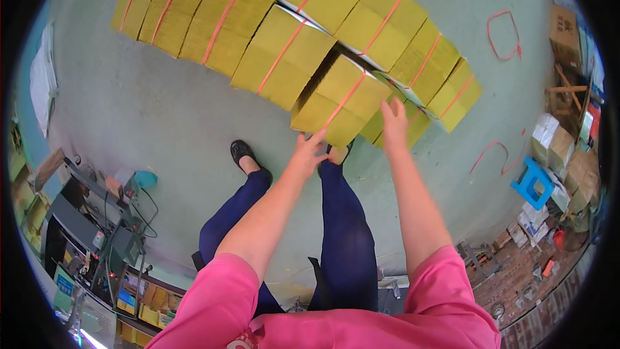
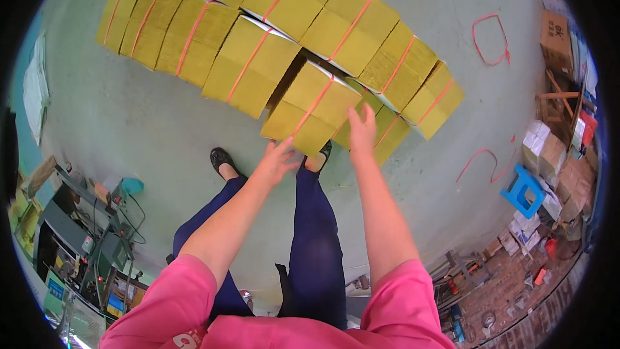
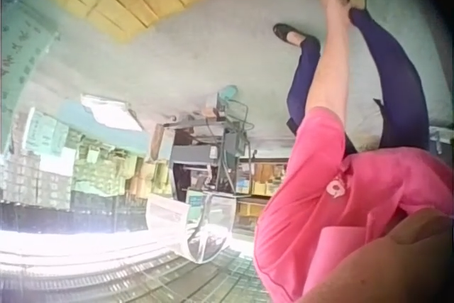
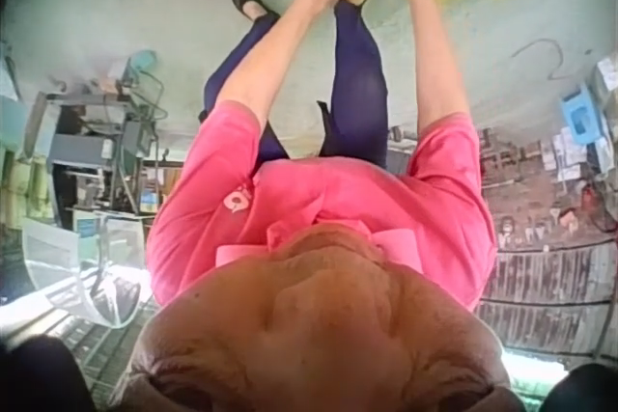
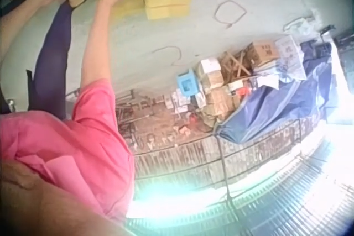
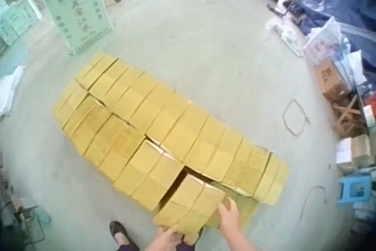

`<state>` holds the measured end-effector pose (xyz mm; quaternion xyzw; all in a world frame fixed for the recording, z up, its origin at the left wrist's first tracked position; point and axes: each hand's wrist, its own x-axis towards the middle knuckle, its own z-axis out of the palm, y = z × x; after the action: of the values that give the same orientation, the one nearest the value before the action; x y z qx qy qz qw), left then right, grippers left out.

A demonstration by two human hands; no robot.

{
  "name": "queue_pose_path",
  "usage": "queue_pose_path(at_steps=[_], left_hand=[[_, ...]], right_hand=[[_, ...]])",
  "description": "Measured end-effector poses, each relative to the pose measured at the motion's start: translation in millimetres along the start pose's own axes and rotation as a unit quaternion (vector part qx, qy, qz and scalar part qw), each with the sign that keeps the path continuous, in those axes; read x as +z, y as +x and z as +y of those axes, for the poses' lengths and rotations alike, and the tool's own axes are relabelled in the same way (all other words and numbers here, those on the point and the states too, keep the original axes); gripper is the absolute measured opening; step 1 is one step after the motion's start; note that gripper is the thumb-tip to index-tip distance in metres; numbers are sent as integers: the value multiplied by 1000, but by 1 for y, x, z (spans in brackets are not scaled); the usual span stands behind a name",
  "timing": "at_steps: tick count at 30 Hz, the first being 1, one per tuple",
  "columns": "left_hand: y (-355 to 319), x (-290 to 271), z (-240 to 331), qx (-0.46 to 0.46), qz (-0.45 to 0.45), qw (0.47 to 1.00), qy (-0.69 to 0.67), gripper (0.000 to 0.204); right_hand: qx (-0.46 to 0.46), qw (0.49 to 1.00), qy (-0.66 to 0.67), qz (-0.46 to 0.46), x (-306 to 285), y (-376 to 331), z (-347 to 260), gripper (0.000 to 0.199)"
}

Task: Gathering white paper sheets, placing them on yellow paper bundles, and using a machine to strap the bundles with red bands before stacking them.

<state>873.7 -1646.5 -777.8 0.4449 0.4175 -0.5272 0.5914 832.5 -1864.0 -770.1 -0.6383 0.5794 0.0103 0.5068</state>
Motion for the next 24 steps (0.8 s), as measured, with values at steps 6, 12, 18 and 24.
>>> queue_pose_path(at_steps=[6, 12, 18, 24], left_hand=[[24, -3, 11, 14, -129, 989, -69, 64], [27, 6, 17, 50, -78, 992, -84, 58], [29, 0, 20, 70, -60, 996, 7, 59], [-4, -57, 33, 144, 86, 942, 291, 82]], right_hand=[[150, 903, 373, -149, 33, 10, 23, 80], [113, 937, 296, -145, 53, 8, 3, 80], [96, 961, 225, -129, 56, 10, 5, 73], [1, 984, -90, -152, 28, -98, 11, 68]])
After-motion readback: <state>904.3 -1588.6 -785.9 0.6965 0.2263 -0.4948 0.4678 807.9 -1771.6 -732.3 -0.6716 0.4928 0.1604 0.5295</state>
